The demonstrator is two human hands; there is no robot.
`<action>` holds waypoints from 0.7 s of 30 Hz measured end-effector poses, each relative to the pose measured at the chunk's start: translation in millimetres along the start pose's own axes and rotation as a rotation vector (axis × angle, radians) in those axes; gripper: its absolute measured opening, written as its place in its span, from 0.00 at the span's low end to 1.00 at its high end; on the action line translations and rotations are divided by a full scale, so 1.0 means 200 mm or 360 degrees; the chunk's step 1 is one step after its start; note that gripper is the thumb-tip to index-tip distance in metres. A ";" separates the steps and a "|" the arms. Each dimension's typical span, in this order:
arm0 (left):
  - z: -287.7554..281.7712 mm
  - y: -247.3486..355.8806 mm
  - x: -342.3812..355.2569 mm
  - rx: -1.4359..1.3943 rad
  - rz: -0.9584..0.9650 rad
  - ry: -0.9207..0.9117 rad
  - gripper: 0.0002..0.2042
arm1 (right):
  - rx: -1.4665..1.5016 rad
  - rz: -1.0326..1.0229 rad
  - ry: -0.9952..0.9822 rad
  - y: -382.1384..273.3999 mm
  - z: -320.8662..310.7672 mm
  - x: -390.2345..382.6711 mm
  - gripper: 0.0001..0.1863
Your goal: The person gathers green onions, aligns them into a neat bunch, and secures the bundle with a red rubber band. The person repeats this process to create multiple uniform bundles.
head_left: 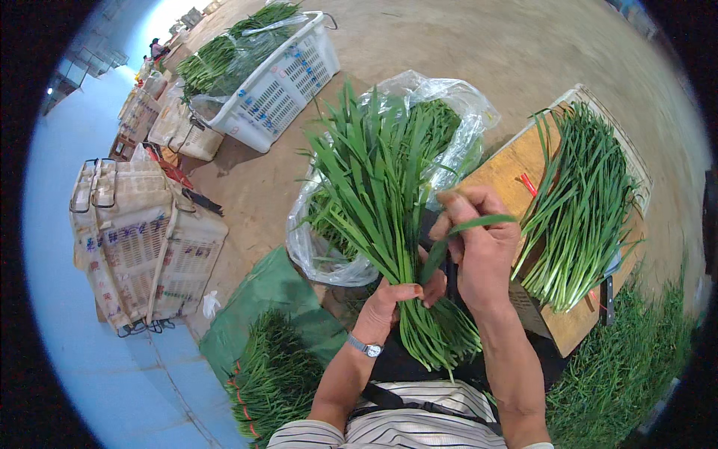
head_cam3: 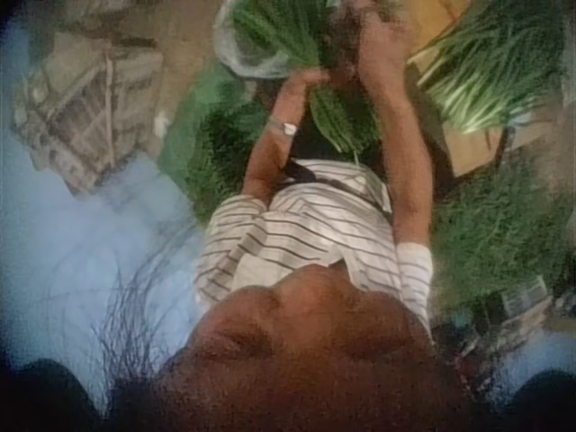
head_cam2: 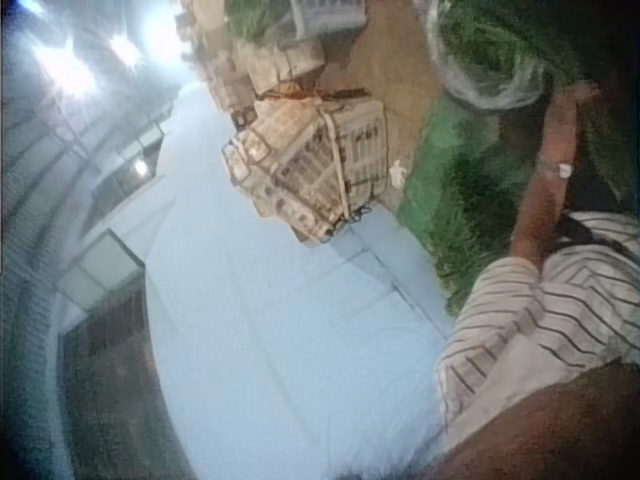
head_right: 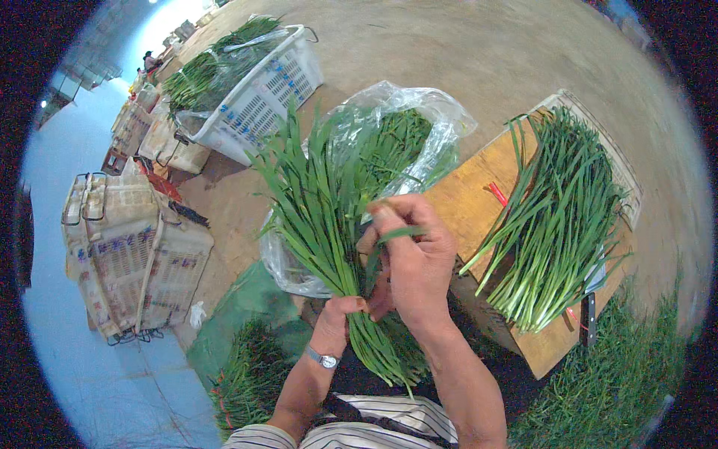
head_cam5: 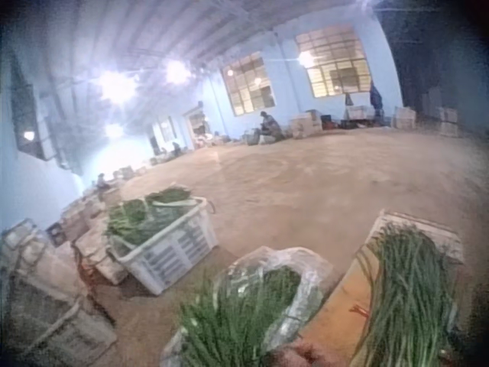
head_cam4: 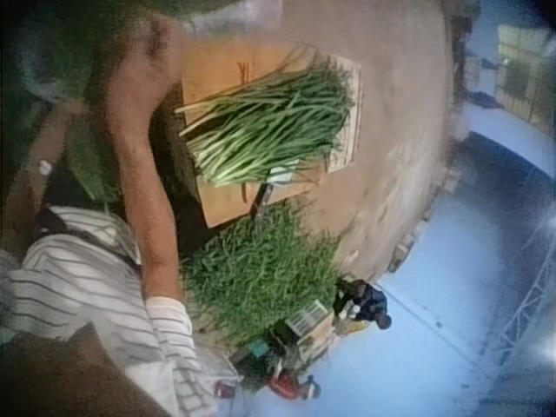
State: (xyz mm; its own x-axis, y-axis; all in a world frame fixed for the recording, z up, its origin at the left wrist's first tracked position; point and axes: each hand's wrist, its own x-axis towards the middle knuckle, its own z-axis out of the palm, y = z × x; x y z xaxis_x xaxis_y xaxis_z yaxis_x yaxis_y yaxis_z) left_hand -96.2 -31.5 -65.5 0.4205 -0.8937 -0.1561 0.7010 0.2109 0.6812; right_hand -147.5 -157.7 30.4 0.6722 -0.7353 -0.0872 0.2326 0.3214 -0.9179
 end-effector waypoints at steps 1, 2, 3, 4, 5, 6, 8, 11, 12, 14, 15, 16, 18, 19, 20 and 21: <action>-0.04 -0.03 0.01 -0.0067 0.0047 -0.0135 0.21 | 0.0063 -0.0009 0.0132 -0.01 0.01 0.00 0.07; -0.08 -0.05 0.02 -0.0138 0.0089 -0.0271 0.20 | 0.0169 -0.0094 0.0134 -0.02 -0.01 0.03 0.07; -0.09 -0.06 0.02 -0.0180 0.0076 -0.0283 0.19 | 0.0274 -0.0179 0.0136 -0.04 -0.06 0.06 0.07; -0.10 -0.06 0.02 -0.0223 0.0059 -0.0299 0.19 | 0.0379 -0.0267 0.0142 -0.05 -0.09 0.09 0.08; -0.09 -0.02 0.04 -0.0215 0.0038 -0.0446 0.18 | 0.0295 -0.0270 0.0163 -0.08 -0.11 0.11 0.08; -0.09 -0.02 0.04 -0.0233 0.0048 -0.0454 0.18 | 0.0251 -0.0194 0.0157 -0.08 -0.11 0.11 0.08; -0.08 -0.03 0.04 -0.0270 0.0074 -0.0473 0.19 | 0.0161 -0.0044 0.0140 -0.07 -0.12 0.11 0.09; -0.08 -0.04 0.05 -0.0222 0.0120 -0.0524 0.17 | 0.0040 0.0192 -0.0067 0.00 -0.11 0.10 0.11; -0.08 -0.05 0.05 -0.0207 0.0136 -0.0542 0.17 | -0.0006 0.0229 -0.0146 0.04 -0.12 0.10 0.11; -0.08 -0.06 0.04 -0.0198 0.0111 -0.0456 0.18 | 0.0013 0.0219 -0.0266 0.06 -0.11 0.11 0.12; -0.08 -0.06 0.03 -0.0194 0.0098 -0.0414 0.19 | -0.0003 0.0224 -0.0262 0.06 -0.08 0.11 0.12; -0.08 -0.06 0.03 -0.0228 0.0064 -0.0415 0.19 | -0.0020 0.0230 -0.0261 0.06 -0.06 0.12 0.12; -0.09 -0.04 0.02 -0.0296 -0.0004 -0.0416 0.19 | -0.0028 0.0246 -0.0298 0.07 -0.05 0.12 0.10; -0.11 -0.05 0.02 -0.0299 0.0021 -0.0464 0.19 | -0.0024 0.0227 -0.0328 0.08 -0.05 0.13 0.09; -0.12 -0.07 0.03 -0.0302 0.0047 -0.0512 0.19 | -0.0019 0.0209 -0.0359 0.09 -0.04 0.13 0.09; -0.14 -0.07 0.04 -0.0304 0.0073 -0.0559 0.19 | -0.0044 0.0214 -0.0354 0.09 -0.04 0.13 0.08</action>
State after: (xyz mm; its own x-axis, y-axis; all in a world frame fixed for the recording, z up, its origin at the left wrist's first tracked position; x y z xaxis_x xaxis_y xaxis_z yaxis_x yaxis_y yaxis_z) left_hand -87.7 -30.1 -96.2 0.2545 -0.9557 0.1479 0.7946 0.2938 0.5313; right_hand -132.0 -175.6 7.6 0.8345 -0.5367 -0.1249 0.1134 0.3891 -0.9142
